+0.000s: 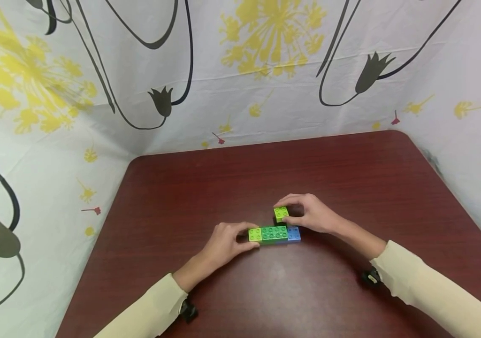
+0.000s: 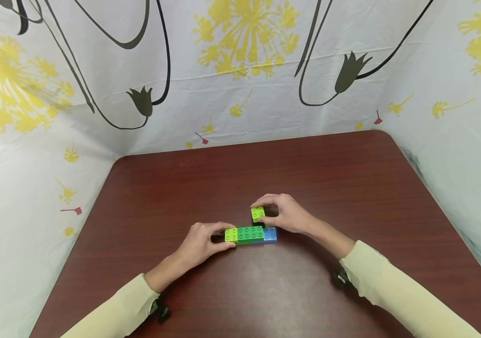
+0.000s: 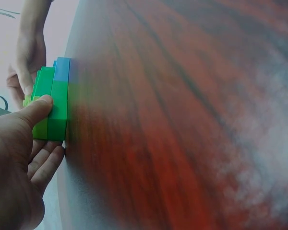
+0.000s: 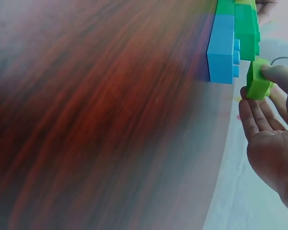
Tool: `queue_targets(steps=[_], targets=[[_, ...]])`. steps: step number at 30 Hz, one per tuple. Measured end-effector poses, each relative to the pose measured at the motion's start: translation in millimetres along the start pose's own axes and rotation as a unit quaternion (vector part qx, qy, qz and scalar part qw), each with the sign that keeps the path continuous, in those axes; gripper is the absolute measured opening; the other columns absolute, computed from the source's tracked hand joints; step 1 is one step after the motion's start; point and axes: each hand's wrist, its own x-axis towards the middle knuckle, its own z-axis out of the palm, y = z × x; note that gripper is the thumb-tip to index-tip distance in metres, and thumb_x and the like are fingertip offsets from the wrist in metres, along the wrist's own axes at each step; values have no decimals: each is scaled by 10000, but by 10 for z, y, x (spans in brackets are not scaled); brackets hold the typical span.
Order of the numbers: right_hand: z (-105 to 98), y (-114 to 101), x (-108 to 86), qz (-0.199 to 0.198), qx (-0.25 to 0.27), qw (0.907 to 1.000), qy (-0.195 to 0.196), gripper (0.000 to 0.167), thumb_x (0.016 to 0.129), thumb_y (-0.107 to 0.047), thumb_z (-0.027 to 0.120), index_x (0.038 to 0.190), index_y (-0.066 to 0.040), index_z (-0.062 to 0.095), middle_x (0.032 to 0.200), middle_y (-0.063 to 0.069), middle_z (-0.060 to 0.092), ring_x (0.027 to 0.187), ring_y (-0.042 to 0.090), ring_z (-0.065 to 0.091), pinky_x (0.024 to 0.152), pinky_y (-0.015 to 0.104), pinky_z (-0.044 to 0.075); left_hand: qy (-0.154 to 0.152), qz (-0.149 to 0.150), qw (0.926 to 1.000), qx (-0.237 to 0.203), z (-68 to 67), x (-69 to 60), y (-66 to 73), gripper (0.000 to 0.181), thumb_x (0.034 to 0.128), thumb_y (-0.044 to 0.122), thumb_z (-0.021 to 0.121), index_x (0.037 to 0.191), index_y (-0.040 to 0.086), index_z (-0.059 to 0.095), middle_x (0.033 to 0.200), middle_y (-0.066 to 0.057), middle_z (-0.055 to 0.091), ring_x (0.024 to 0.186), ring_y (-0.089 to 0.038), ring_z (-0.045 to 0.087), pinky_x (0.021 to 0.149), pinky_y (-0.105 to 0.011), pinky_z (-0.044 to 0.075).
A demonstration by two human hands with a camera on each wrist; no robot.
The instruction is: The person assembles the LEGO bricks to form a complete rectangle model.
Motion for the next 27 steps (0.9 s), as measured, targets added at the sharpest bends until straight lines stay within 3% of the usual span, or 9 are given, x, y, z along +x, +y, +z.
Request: queue_targets(steps=[11,27], targets=[[-47,-65,-206,526,262,9983,58,374,935,-67,826,1300,-107,755,1244,40,758,1129,215,727,949,457,593,19,31,10000,-4,0,-5,-3,378,900,324,885,1238,198,776,1112,50,797,995,-46,734,819,-287,606],[23,-47,-442,493,65,9986,162,375,923,-104,852,1286,-132,765,1239,13,761,1135,206,727,926,437,599,14,-26,10000,-17,-2,2,5,378,890,318,894,1230,198,780,1098,47,800,994,-50,736,822,-293,609]])
